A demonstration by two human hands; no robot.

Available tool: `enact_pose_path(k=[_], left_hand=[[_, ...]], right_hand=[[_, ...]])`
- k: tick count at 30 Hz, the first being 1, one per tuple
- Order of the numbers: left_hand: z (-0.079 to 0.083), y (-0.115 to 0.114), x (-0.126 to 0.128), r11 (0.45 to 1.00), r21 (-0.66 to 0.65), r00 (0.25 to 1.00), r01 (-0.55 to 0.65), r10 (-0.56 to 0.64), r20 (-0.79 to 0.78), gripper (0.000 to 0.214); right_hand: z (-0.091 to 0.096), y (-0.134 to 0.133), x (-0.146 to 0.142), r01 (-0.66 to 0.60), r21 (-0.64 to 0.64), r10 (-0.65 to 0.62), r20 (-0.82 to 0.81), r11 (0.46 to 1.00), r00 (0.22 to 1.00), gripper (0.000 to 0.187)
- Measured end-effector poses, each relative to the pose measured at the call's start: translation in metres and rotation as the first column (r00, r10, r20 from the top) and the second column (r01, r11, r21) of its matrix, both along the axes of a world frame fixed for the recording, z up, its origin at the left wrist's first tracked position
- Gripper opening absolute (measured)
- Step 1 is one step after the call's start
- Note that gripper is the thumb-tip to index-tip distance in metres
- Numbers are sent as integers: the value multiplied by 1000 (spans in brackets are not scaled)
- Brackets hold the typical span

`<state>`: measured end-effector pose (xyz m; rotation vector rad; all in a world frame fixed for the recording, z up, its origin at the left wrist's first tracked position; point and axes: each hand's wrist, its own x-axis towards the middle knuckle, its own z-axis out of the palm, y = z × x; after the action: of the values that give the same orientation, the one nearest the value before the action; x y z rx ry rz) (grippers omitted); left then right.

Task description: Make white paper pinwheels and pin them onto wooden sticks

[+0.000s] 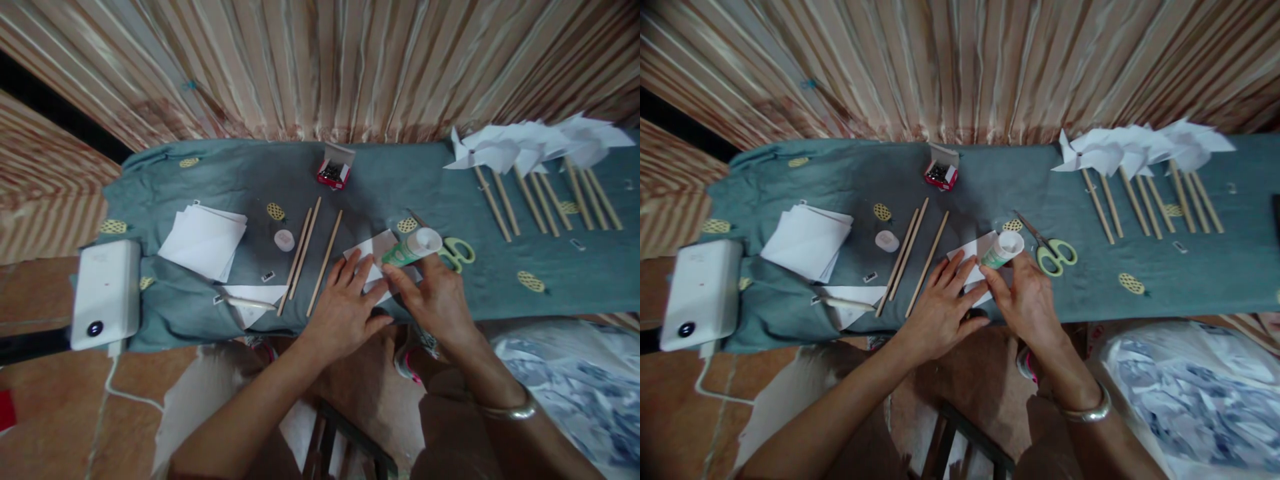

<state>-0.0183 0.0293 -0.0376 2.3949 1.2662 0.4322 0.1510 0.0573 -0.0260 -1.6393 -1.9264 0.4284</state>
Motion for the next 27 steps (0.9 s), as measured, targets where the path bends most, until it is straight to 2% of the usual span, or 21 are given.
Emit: enact_pose_path(k=[21,27], left_hand=[[2,2,-2,1000,-28,1000,-4,4,-3,51],[2,2,-1,1000,-24,1000,-1,1,-5,50]], right_hand=[[2,-1,-3,-57,25,55,70,998,996,35],[3,-3,-1,-73,-26,74,35,997,997,33]])
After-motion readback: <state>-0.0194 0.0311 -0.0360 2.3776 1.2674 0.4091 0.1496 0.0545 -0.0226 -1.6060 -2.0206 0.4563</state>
